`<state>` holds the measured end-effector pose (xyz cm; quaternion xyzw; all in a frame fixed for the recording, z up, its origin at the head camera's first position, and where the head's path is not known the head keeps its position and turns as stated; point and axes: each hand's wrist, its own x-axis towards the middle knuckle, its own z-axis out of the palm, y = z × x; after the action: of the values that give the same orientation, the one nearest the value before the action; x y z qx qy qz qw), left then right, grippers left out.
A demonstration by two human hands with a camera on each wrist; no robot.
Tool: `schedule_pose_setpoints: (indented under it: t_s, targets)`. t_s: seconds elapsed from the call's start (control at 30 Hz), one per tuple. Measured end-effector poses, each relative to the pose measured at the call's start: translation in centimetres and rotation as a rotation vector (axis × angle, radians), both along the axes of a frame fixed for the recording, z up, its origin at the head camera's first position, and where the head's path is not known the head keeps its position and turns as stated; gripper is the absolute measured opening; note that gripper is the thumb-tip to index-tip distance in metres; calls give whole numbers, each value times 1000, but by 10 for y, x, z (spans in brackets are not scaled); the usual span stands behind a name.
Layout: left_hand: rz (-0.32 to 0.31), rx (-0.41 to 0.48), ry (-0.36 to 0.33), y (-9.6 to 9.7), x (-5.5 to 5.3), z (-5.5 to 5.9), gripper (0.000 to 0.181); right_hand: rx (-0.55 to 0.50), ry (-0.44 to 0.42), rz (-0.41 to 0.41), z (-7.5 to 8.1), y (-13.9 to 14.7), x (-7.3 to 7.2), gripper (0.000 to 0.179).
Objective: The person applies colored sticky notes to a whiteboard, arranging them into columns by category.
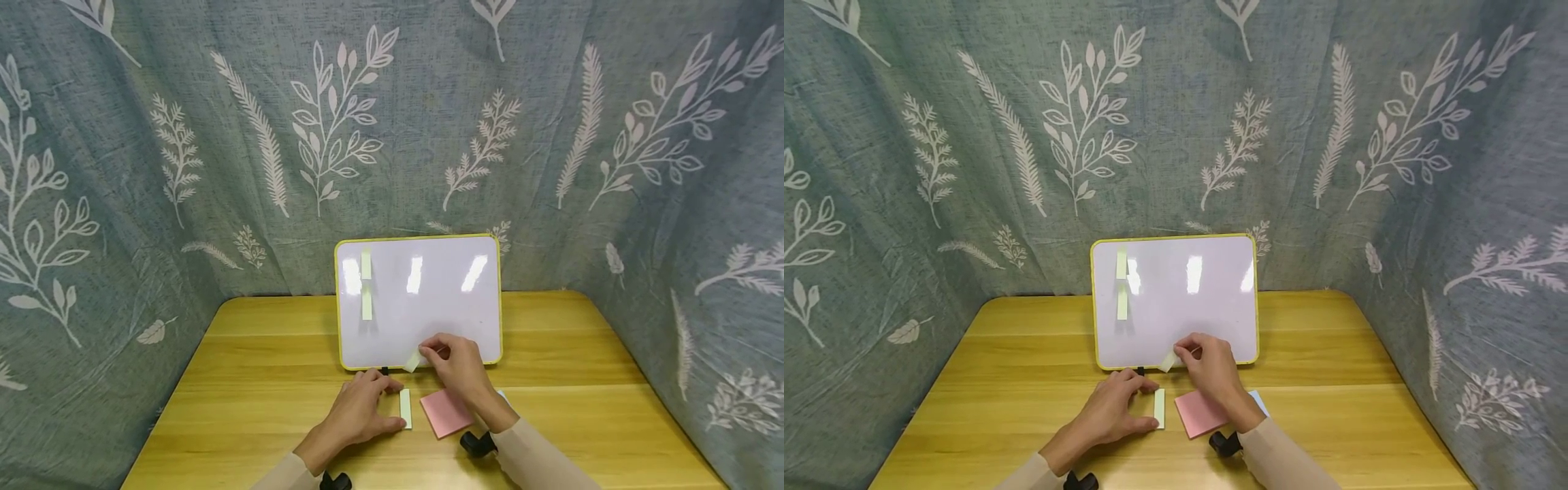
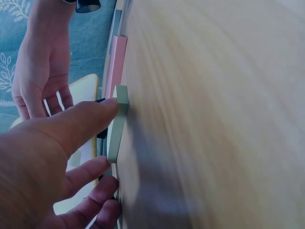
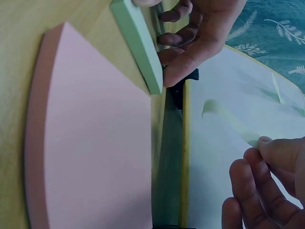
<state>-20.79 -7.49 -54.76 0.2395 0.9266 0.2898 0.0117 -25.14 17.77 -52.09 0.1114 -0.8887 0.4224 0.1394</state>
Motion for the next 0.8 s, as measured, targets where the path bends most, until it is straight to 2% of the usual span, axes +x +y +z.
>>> schedule_pose_setpoints:
  t_s: [0.27, 0.43, 0.6, 0.7, 0.8]
  targets:
    - [9, 22, 5, 1, 0, -1, 54, -73, -43, 39, 3, 3, 4, 4]
    - [84, 129, 27, 2, -2, 2, 42, -95, -14, 60, 1, 3, 8, 5]
    - [186, 281, 146, 4, -7, 12, 35, -94, 80, 114, 1, 2, 13, 6]
    - [201, 327, 229, 6, -11, 19, 33, -105, 107, 146, 1, 0, 16, 9]
    - [193, 332, 266, 8, -12, 23, 28, -111, 117, 169, 1, -2, 18, 10]
